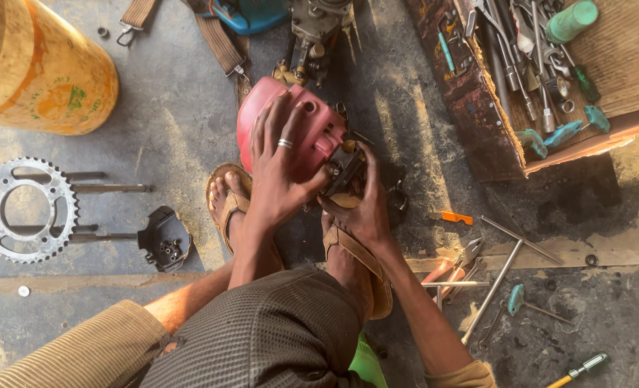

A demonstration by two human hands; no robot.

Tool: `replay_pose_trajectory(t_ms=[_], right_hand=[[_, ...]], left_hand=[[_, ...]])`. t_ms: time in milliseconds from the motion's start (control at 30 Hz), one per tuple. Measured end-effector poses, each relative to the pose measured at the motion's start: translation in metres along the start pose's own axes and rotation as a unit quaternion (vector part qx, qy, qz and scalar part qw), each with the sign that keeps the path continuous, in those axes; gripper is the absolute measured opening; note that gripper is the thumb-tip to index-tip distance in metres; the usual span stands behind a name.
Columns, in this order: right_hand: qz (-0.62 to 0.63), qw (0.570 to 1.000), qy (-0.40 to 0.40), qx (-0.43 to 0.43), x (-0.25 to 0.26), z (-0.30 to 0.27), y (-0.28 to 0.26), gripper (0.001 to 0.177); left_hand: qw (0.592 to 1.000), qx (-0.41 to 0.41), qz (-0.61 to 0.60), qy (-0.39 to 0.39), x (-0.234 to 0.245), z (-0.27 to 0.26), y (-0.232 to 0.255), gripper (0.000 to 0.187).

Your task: The person uses a T-handle wrench to tighten bolts on a small red engine, then removes a red cover, adjusts internal components, and reattaches the cover. They continue tightening bolts and handling small parts on the floor.

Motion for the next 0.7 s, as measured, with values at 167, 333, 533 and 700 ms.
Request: replay_pose_trajectory(t_ms=[167, 333, 533, 700], right_hand=[[-0.008, 1.0, 0.002, 0.008, -0.001, 0.001, 0.001, 0.118], [-0.042, 0.998, 0.011, 0.046, 0.0, 0.004, -0.005, 0.118], [-0.027, 0.999, 0.018, 0.011, 0.003, 0.006, -0.006, 0.115], [-0.063, 0.996, 0.051, 0.043, 0.005, -0.001, -0.003, 0.111]], left_hand=[[0.998, 0.026, 0.043, -0.027, -0.006, 0.0, 0.001, 0.121], [0.998, 0.052, 0.041, -0.015, -0.009, -0.001, -0.001, 0.122], [0.999, 0.048, 0.022, 0.01, -0.004, -0.003, -0.001, 0.116], [0.999, 0.042, -0.007, 0.021, -0.001, -0.005, 0.004, 0.115]])
Point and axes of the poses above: each hand's wrist, its own z-axis towards the middle knuckle, its own x-axis out of the back of the hand, y = z × x, the point moved 7 cm from there along z, towards the middle knuckle, and after that the axes turned 7 degrees about x, right-handed, at the moved point
